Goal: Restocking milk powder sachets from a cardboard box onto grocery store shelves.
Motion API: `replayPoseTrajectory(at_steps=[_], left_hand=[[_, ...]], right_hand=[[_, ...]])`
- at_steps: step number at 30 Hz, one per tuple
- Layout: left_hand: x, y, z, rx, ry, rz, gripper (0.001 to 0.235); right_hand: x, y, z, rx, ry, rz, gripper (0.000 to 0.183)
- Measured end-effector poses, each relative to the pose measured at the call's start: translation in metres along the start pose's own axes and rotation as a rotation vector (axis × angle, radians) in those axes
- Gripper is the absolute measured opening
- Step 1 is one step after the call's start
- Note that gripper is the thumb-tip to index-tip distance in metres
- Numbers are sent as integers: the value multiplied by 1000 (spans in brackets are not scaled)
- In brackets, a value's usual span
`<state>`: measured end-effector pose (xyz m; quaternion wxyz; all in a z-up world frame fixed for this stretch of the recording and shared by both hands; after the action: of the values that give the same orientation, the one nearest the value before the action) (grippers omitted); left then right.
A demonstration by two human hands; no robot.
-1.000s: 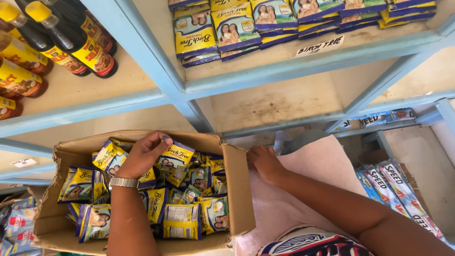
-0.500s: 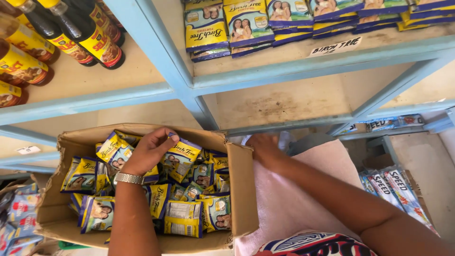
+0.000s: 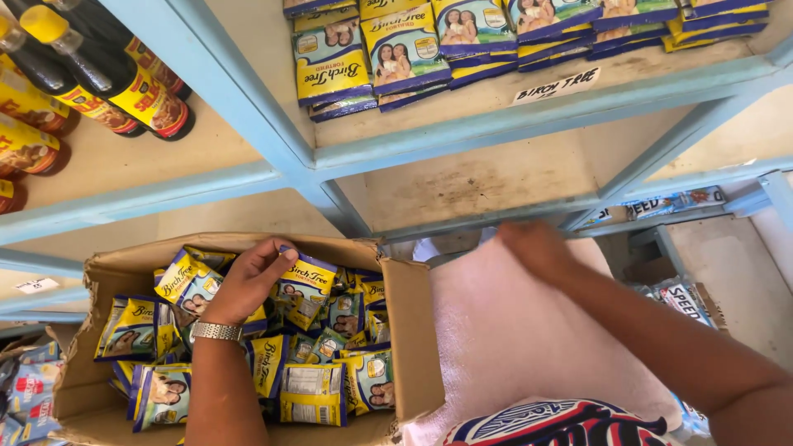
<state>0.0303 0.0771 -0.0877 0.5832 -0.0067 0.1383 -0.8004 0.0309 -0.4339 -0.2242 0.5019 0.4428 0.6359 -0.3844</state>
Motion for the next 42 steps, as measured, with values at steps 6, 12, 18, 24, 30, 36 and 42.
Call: replayPoseTrajectory(at_steps=[6,12,18,24,30,36,42], left_hand=[[-2,3,-9,16,6,11,17],[28,-4,24,224,-46,125,13],[109,-15,97,312,-124,234,10],[180,-10,133,436,-221,317,11],[212,23,129,542,-368,387,16],[243,24,165,458,-361,100,35],[254,34,173,431,-440,34,51]], right_hand=[[-53,34,15,-83,33,304,16],[-103,31,-48,-252,308,341,16],[-183,-4,-130,-286,967,-45,54],[-181,-18,-133,-366,1359,-139,64],[-201,-35,-108,-329,1438,-68,52],[-211,-30,-72,-172,1413,96,42],[-251,-27,-56,-178,1377,122,41]])
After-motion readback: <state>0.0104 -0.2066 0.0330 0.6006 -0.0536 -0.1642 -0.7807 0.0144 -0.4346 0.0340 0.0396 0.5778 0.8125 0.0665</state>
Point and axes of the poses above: each hand's wrist, its own y-axis towards the middle knuckle, its own x-axis out of the palm, z = x × y, the point moved 1 cm from there along y, towards the middle knuckle, and after that the axes turned 4 degrees about -y, right-handed, at the moved point
